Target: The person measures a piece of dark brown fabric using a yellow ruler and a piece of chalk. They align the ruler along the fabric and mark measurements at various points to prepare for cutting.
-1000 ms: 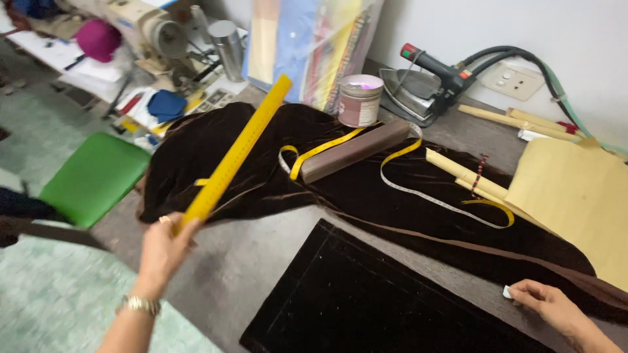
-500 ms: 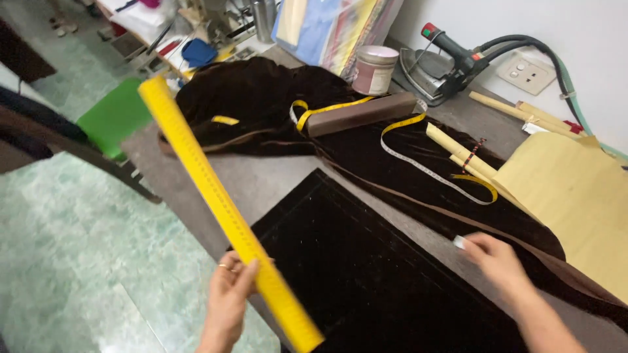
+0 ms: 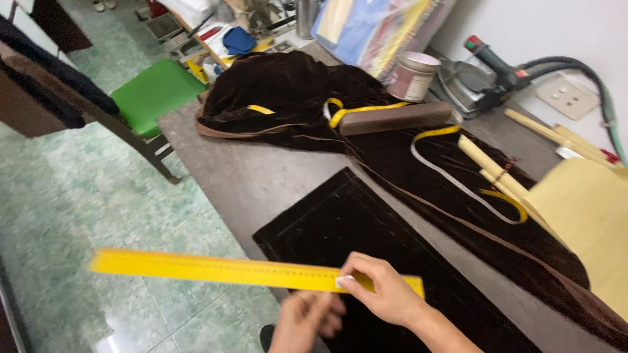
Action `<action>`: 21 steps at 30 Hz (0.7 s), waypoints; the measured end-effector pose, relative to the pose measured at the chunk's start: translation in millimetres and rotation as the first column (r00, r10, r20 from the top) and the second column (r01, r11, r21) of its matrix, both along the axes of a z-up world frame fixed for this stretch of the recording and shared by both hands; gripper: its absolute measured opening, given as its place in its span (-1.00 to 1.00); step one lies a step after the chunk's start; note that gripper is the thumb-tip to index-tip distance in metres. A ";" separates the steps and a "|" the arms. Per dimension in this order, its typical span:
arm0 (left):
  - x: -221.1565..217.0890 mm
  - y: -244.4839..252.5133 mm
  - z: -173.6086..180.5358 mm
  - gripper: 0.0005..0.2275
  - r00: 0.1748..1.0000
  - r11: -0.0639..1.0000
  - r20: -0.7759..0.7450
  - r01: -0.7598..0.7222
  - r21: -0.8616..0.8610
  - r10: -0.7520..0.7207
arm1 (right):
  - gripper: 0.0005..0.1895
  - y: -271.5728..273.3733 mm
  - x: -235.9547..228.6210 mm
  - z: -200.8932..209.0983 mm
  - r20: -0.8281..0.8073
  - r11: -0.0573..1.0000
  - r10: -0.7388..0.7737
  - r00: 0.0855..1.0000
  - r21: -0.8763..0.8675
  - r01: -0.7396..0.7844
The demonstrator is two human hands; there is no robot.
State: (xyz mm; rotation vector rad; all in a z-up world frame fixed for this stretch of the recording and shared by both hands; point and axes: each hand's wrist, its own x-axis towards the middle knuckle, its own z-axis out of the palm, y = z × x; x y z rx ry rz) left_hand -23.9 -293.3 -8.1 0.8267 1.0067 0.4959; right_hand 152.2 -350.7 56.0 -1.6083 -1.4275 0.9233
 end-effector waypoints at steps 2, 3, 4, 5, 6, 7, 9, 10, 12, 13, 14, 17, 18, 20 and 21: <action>-16.4 8.1 33.3 -0.83 0.812 0.846 -0.297 0.533 0.026 -0.503 | -0.77 2.2 -2.3 -10.2 0.135 0.996 0.027 0.990 0.082 -0.038; -29.9 11.7 19.0 -0.83 0.815 0.849 -0.296 0.527 0.026 -0.497 | -0.77 3.4 -0.3 -14.3 0.135 0.996 0.034 0.990 0.082 -0.045; -43.3 15.1 4.6 -0.90 0.902 0.722 -0.322 0.426 0.545 -0.289 | -0.78 4.6 2.0 -18.4 0.164 0.999 0.043 0.986 0.019 -0.047; -55.6 16.8 -10.4 -0.96 0.971 0.360 -0.224 0.241 0.901 -0.088 | -0.79 3.9 5.2 -22.4 0.195 0.998 0.052 0.980 -0.047 -0.044; -72.7 31.0 -14.6 -0.96 0.971 0.364 -0.222 0.238 0.900 -0.085 | -0.79 5.3 9.5 -28.2 0.196 0.998 0.057 0.979 -0.050 -0.048; -88.8 45.3 -19.5 -0.95 0.927 0.289 -0.374 0.358 0.888 0.003 | -0.80 7.2 15.1 -34.2 0.198 0.996 0.066 0.978 -0.077 -0.052; -119.5 75.3 -36.5 -0.91 0.856 0.227 -0.507 0.476 0.850 0.105 | -0.82 13.9 23.4 -39.2 0.201 0.993 0.080 0.976 -0.106 -0.059; -133.9 90.8 -48.8 -0.80 0.816 0.206 -0.571 0.545 0.812 0.091 | -0.81 18.3 26.3 -38.6 0.190 0.986 0.077 0.979 -0.160 -0.046; -153.9 110.7 -67.0 -0.67 0.773 0.187 -0.630 0.609 0.771 0.081 | -0.80 27.7 30.6 -38.4 0.182 0.976 0.076 0.980 -0.214 -0.036; -158.5 117.1 -70.9 -0.64 0.677 0.284 -0.736 0.709 0.645 -0.019 | -0.79 33.9 32.4 -35.8 0.153 0.964 0.076 0.985 -0.262 -0.033; -162.6 123.2 -74.8 -0.60 0.568 0.360 -0.812 0.791 0.495 -0.132 | -0.77 39.8 34.6 -33.0 0.123 0.950 0.073 0.990 -0.310 -0.032; -153.5 136.0 -54.4 -0.51 0.226 0.477 -0.866 0.879 -0.016 -0.446 | -0.76 57.4 36.9 -34.9 0.118 0.967 0.130 0.984 -0.236 -0.100; -143.7 140.9 -40.2 -0.51 0.231 0.478 -0.864 0.878 -0.013 -0.448 | -0.76 60.8 37.1 -35.5 0.122 0.966 0.131 0.984 -0.240 -0.099; -123.7 156.0 -10.9 -0.48 0.036 0.333 -0.664 0.885 -0.325 -0.746 | -0.78 71.8 38.3 -38.1 0.108 0.958 0.155 0.982 -0.261 -0.123; -121.9 150.4 -15.8 -0.48 0.038 0.333 -0.664 0.885 -0.324 -0.747 | -0.78 77.8 38.9 -38.4 0.109 0.957 0.156 0.982 -0.262 -0.123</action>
